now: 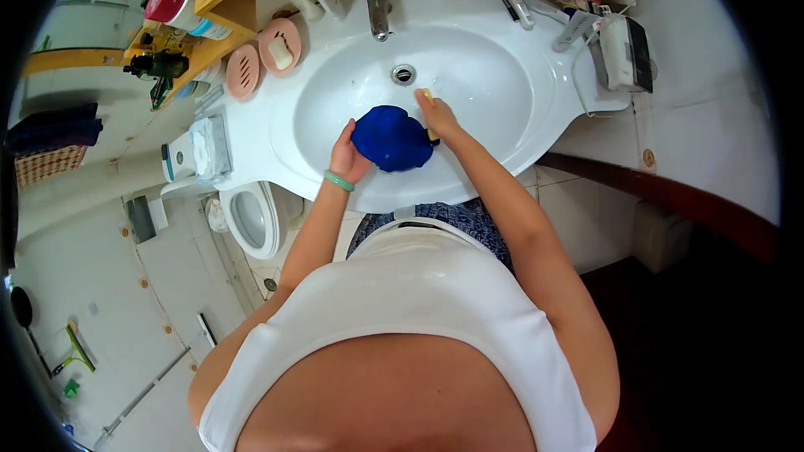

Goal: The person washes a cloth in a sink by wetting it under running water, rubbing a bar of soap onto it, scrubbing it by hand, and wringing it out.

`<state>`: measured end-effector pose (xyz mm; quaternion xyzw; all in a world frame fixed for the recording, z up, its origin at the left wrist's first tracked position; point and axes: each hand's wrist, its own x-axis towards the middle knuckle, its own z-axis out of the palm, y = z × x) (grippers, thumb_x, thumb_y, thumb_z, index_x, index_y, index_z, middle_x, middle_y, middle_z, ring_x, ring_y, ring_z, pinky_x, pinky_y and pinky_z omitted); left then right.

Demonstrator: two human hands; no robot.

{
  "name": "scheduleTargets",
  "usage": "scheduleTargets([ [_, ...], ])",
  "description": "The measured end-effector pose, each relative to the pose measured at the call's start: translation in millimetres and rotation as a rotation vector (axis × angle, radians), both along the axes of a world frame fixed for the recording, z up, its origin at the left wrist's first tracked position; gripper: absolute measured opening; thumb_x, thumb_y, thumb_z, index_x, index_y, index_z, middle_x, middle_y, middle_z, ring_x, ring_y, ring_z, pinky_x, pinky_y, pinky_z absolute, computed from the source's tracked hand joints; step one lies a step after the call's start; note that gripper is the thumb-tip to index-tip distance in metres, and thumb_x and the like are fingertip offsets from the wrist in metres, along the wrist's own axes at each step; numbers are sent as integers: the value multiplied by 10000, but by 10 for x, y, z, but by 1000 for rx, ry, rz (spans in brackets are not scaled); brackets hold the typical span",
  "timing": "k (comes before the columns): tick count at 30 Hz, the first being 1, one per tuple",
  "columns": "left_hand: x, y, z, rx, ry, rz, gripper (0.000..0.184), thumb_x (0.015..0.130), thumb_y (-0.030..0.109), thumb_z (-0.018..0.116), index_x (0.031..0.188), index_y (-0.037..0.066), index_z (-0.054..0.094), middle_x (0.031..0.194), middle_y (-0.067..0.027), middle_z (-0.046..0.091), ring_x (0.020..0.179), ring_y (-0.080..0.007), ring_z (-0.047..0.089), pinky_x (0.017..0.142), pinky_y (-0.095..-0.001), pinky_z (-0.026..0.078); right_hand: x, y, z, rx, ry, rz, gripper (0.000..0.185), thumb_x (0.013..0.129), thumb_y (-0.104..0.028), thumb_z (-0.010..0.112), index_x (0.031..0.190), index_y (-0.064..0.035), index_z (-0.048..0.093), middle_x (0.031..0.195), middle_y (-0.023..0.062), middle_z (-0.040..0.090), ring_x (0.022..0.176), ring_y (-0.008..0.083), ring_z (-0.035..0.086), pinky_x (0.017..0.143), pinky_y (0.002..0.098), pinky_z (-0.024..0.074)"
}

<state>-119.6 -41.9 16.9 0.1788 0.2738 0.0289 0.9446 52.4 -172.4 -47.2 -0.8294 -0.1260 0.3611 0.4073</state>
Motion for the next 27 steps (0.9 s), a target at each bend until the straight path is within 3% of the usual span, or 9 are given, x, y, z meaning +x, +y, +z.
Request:
scheduleTargets([
  [3,-152,317,-380,487,368,-172,410,894,315,465,1152,-2,505,1141,-142,569,1054,-269,539,884,-384,439,-61,-279,280,108,223,-152,759,804,-676,421,988,47,562,837,137,594,795,240,564,730,334,437],
  [7,-126,419,8,1688,1123,-1112,290,821,204,591,1038,13,559,1057,-151,597,941,-286,584,750,-409,501,-99,-483,377,101,302,-199,751,808,-687,402,988,21,574,853,91,571,775,174,534,717,292,428],
  [11,79,405,-415,2181,973,-549,246,743,55,566,985,10,551,1035,-155,561,958,-294,557,865,-404,439,-174,-521,404,96,302,-180,731,813,-683,401,973,7,582,848,85,566,772,167,528,704,282,424],
  [14,172,373,-1047,2057,359,-524,368,731,118,643,1067,11,536,1081,-161,563,1013,-333,542,884,-404,426,-217,-505,361,100,327,-140,737,815,-682,399,998,8,581,879,93,573,785,167,526,712,281,422],
  [17,303,195,-770,1806,771,-984,364,745,161,657,1065,13,565,1069,-157,591,1003,-352,556,871,-397,441,-300,-483,431,92,355,-152,742,816,-683,396,1008,9,581,886,95,576,786,166,524,716,278,421],
  [20,411,368,-536,1648,592,-1309,324,778,166,625,1043,-16,580,1017,-198,611,954,-357,584,858,-377,460,-344,-515,479,101,335,-177,734,817,-681,399,1021,1,583,876,90,578,777,161,525,715,273,420],
  [22,312,423,-617,1606,504,-1123,338,790,190,610,1045,-31,584,957,-198,635,928,-309,606,860,-347,469,-330,-557,438,104,336,-175,730,818,-679,399,1028,-4,582,878,88,578,778,158,524,714,273,419],
  [24,279,441,-577,572,326,-619,318,791,212,615,1025,-2,601,1036,-160,618,930,-253,617,807,-328,496,-326,-564,457,110,339,-176,725,820,-677,399,1035,-9,582,880,85,578,779,154,523,713,272,418],
  [27,204,324,-405,266,205,-382,351,830,199,559,1112,-9,542,1046,-128,615,919,-227,616,809,-336,505,-330,-512,518,95,288,-167,708,829,-652,412,1052,1,571,896,119,594,793,202,550,727,300,427],
])
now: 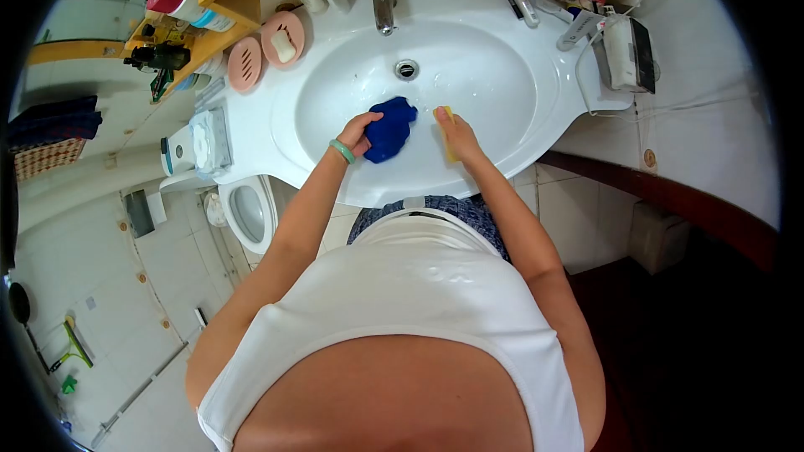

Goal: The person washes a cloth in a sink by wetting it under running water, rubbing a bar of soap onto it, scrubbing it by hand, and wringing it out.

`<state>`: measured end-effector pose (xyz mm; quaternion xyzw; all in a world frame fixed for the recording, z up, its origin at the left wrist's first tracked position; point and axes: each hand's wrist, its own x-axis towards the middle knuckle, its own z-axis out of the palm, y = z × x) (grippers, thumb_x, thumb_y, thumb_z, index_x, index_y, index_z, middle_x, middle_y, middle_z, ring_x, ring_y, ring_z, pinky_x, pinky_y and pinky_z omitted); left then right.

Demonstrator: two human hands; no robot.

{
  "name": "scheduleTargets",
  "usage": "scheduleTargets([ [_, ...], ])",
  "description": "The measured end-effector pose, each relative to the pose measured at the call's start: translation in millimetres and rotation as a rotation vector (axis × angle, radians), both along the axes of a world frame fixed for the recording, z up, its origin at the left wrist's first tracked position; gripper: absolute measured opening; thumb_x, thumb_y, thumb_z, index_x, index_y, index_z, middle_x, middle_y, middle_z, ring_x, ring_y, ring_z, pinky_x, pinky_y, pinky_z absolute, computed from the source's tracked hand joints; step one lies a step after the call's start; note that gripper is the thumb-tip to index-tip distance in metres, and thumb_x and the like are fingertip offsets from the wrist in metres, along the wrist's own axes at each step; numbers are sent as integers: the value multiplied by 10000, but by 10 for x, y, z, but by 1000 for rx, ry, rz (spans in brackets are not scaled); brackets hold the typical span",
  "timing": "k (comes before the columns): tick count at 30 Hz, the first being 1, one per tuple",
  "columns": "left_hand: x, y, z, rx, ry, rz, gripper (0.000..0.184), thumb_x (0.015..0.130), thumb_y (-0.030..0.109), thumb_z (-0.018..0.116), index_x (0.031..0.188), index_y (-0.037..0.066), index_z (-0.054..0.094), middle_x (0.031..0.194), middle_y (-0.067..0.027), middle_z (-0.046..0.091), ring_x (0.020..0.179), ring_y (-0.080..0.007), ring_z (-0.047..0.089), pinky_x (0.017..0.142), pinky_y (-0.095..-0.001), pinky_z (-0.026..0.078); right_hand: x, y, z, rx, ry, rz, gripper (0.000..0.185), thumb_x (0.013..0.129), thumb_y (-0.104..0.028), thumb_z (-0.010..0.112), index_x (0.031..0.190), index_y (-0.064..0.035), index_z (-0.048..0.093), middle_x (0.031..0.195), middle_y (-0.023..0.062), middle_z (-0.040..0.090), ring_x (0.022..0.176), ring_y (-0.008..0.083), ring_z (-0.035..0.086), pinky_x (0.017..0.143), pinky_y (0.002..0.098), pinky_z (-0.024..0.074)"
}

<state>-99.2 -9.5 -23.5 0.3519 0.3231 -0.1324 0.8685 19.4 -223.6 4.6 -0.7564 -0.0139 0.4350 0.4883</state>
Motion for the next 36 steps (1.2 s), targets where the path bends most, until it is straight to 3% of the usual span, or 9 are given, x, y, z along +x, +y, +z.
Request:
scheduleTargets([
  [3,-46,-151,-7,-199,-69,187,361,865,214,504,1155,-1,510,1064,-119,612,953,-231,605,857,-358,481,-101,204,3,17,-352,65,632,818,-557,522,1073,21,539,924,178,587,850,287,559,751,340,433],
  [5,-53,-287,-41,-358,-141,336,395,910,259,419,1217,16,462,1167,-120,566,1071,-241,550,917,-380,443,-241,365,205,73,-856,253,614,752,-455,640,1112,23,502,977,211,552,906,351,525,786,393,420],
  [11,-48,-628,362,-370,-237,430,412,950,287,333,1264,34,416,1253,-111,499,1142,-243,492,973,-400,385,-365,688,460,18,-1301,438,676,684,-438,679,1149,2,459,1057,159,502,991,309,469,809,413,378],
  [15,-2,-677,488,-428,-265,395,417,959,300,313,1276,46,406,1246,-110,502,1143,-237,489,984,-402,371,198,892,285,-104,-848,295,577,767,-362,642,1153,29,462,983,237,531,920,388,507,770,448,416],
  [23,11,-630,463,-381,-337,510,429,946,300,317,1284,49,402,1271,-112,479,1172,-248,460,1007,-412,343,-404,745,367,26,-1138,393,668,709,-449,665,1147,14,467,1012,181,507,922,336,487,761,436,401],
  [29,2,-630,412,-481,-381,448,449,953,299,320,1310,30,359,1262,-123,490,1158,-267,473,1007,-421,343,340,857,-291,-136,-815,270,619,791,-562,533,973,30,550,863,208,571,829,356,552,731,428,438],
  [33,-67,-596,85,-280,-276,548,419,942,275,374,1280,29,398,1241,-131,504,1140,-274,484,994,-428,353,384,440,-297,-127,-383,120,714,812,-662,406,806,30,582,746,199,607,751,319,603,695,383,454],
  [35,-198,-476,-265,-157,-194,546,411,933,263,407,1270,28,413,1221,-135,516,1118,-278,497,983,-430,359,345,248,-314,-137,-364,88,716,809,-667,408,796,28,576,738,189,600,740,303,598,681,373,448],
  [36,-281,-335,-474,146,106,127,433,919,269,425,1273,20,408,1205,-149,517,1090,-278,505,965,-422,372,330,176,-326,-143,-347,48,717,806,-672,410,786,27,569,729,180,592,729,286,593,667,363,442],
])
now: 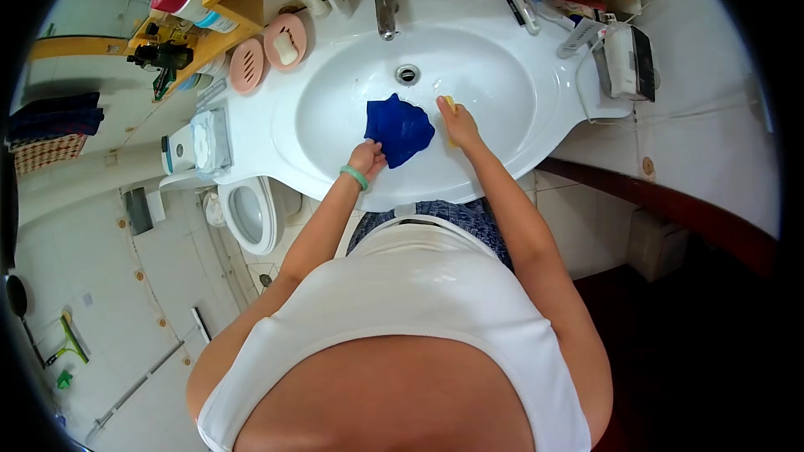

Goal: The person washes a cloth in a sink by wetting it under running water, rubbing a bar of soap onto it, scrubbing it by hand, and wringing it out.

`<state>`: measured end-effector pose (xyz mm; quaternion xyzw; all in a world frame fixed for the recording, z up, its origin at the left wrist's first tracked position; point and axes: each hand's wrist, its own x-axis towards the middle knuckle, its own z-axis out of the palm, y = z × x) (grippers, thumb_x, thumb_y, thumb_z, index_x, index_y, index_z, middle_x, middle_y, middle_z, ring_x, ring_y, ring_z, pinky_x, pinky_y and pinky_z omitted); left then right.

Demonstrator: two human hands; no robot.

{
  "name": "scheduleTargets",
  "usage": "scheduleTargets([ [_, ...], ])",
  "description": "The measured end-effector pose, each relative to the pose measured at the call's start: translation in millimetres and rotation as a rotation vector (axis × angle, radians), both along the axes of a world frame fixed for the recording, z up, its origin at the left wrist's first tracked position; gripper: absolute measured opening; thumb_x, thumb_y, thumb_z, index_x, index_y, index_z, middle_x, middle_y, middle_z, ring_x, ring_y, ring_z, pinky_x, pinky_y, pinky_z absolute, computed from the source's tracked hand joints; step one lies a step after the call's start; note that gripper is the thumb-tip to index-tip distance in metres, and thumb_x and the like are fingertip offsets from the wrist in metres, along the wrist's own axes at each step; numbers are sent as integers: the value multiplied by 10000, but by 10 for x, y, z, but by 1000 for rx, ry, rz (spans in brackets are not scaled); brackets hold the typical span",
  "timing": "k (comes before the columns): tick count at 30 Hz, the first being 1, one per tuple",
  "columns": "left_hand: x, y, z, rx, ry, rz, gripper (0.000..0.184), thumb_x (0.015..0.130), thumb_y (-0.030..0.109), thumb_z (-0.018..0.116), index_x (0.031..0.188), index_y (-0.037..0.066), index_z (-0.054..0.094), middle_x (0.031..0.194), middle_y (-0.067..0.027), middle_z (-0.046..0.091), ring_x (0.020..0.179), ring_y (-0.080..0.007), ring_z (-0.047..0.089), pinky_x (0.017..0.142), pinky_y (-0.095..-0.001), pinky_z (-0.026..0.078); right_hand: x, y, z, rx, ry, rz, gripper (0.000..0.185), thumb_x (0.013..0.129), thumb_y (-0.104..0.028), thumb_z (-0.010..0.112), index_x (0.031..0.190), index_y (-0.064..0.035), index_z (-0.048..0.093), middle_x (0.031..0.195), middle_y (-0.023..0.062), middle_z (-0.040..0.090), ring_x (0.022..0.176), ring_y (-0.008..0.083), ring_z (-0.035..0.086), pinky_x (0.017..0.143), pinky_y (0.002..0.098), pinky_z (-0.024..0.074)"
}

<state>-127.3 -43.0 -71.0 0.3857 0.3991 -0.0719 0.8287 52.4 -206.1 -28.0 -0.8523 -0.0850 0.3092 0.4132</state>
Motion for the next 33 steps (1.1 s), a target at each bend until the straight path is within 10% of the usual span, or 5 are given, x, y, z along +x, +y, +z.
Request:
scheduleTargets([
  [4,45,150,242,1222,556,-846,486,837,303,551,1215,16,449,1111,-178,541,1004,-308,519,912,-390,409,-13,-182,27,-16,83,26,712,807,-674,413,787,21,565,717,153,577,693,250,570,643,340,437],
  [8,351,93,-45,1808,221,-228,589,745,354,666,1189,25,465,1014,-177,587,1003,-363,516,880,-386,437,-92,-179,58,69,235,-66,686,811,-674,418,789,-4,564,718,92,558,667,180,530,621,301,420],
  [15,561,190,-199,1189,343,-640,731,587,345,797,1153,-12,501,1003,-156,604,925,-299,591,832,-357,476,-250,-184,286,151,306,-123,652,834,-644,416,839,-14,584,730,61,540,659,145,496,619,276,408],
  [21,438,77,-58,-201,-247,280,430,663,-25,508,1092,-48,515,980,-158,595,911,-280,595,805,-367,514,-312,-155,245,96,-125,-3,551,841,-529,504,907,14,567,792,165,586,749,276,562,679,348,432],
  [33,307,-353,627,-561,-458,507,371,940,208,386,1254,12,410,1271,-113,481,1154,-239,483,1023,-396,352,-530,611,651,-1,-843,389,647,722,-415,661,1164,10,455,1061,187,510,998,338,467,828,425,368],
])
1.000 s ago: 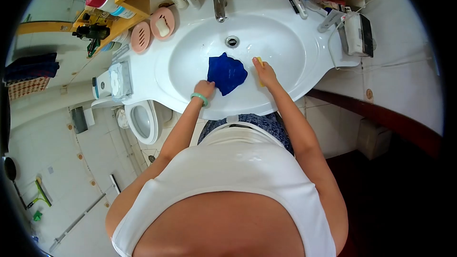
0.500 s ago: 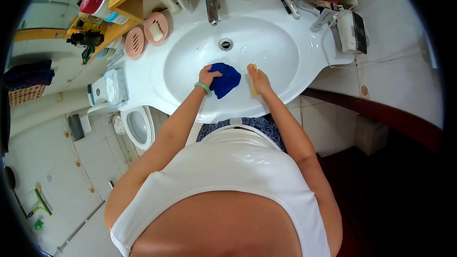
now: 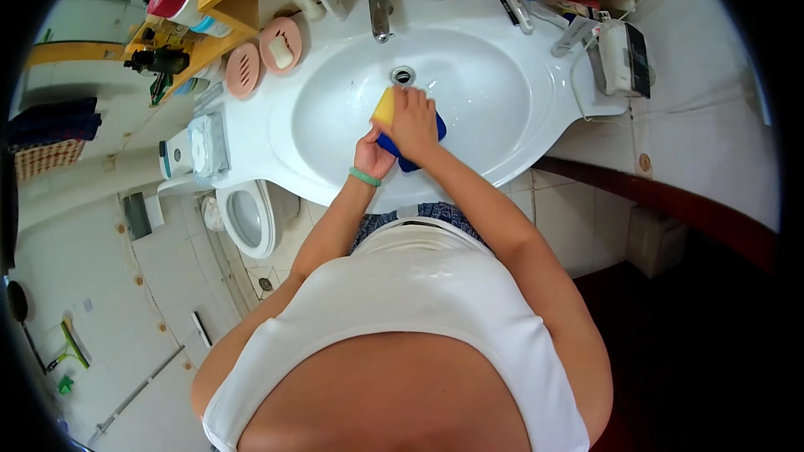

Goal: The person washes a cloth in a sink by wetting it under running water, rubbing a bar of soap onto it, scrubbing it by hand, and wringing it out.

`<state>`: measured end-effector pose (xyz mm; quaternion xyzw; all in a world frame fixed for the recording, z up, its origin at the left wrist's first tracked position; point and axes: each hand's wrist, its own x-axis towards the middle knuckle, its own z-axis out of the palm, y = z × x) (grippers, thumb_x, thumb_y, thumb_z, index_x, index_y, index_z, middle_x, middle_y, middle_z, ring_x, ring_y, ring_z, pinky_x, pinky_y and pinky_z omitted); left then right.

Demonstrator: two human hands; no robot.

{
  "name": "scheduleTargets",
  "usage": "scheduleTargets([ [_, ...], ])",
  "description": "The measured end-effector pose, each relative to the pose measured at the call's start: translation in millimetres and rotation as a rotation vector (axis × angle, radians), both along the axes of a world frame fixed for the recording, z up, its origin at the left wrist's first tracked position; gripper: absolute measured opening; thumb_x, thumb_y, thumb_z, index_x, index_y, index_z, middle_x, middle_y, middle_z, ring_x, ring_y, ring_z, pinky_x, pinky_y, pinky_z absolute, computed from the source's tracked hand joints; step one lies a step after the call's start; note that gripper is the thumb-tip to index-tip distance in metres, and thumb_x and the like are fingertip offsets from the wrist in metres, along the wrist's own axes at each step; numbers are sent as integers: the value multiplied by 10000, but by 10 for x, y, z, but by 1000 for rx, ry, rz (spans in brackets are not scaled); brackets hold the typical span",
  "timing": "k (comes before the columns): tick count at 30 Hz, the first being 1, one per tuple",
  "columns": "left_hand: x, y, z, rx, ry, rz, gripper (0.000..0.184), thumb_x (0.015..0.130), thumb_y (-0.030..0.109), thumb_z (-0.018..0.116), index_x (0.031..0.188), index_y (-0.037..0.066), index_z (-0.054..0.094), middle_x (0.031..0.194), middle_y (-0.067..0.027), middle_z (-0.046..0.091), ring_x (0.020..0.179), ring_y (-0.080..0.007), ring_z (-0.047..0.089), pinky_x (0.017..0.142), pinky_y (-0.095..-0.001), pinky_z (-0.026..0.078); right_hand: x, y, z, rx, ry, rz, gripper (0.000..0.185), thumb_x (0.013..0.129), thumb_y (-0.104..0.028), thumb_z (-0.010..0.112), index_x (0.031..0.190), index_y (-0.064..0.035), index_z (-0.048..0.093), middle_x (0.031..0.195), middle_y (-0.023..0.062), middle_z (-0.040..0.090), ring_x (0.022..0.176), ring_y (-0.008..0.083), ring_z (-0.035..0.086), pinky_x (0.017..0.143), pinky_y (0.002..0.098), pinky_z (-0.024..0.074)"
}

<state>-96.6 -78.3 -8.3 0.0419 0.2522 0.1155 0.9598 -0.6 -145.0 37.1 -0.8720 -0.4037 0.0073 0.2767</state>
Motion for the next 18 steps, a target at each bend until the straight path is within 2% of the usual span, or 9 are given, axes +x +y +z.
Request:
scheduleTargets([
  [1,-1,9,52,6,-2,-62,396,945,258,402,1260,18,410,1261,-116,493,1156,-236,484,1022,-397,352,118,50,4,-21,-8,-74,645,718,-434,657,1148,7,465,1013,171,527,953,322,486,786,418,376],
  [4,0,2,49,13,22,-64,407,941,270,418,1262,20,410,1245,-116,507,1150,-242,489,1022,-398,350,343,96,-107,-95,262,-161,624,732,-448,643,1127,7,482,980,171,532,937,327,495,750,434,399],
  [9,-31,3,73,-16,10,-2,408,968,249,307,1288,6,376,1301,-136,442,1206,-253,428,1036,-401,335,-206,-151,-19,32,97,77,684,697,-517,644,1117,-2,480,987,175,516,921,320,490,745,431,389],
  [12,-55,53,-38,119,14,-23,415,968,255,314,1290,-3,364,1282,-139,457,1200,-257,434,1040,-404,331,-123,-78,-43,49,94,67,687,699,-529,641,1103,6,488,981,186,520,913,328,495,742,435,395],
  [13,-47,104,10,125,32,-54,406,955,217,374,1304,12,347,1242,-136,492,1135,-248,498,988,-385,399,6,-7,-79,51,80,29,681,709,-530,638,1092,15,495,969,197,525,905,339,502,742,440,403],
  [14,-8,126,55,125,29,-58,406,955,217,374,1304,12,347,1242,-136,492,1135,-248,498,988,-385,399,169,69,-194,52,77,24,681,709,-530,638,1092,15,495,969,197,525,905,339,502,742,440,403],
  [16,88,174,200,379,61,-140,391,925,158,449,1290,34,382,1174,-114,544,1041,-219,565,904,-346,471,451,175,-406,95,484,-160,654,758,-542,597,1010,58,531,897,226,562,865,361,541,742,441,428],
  [17,141,175,256,445,121,-122,384,878,69,516,1255,39,452,1136,-101,570,980,-194,595,844,-304,494,519,138,-446,98,485,-161,654,758,-542,597,1010,58,531,897,226,562,865,361,541,742,441,428],
  [18,189,170,278,446,123,-122,384,878,69,516,1255,39,452,1136,-101,570,980,-194,595,844,-304,494,585,93,-388,75,615,-212,653,779,-558,558,964,68,545,864,238,577,846,362,562,740,431,438],
])
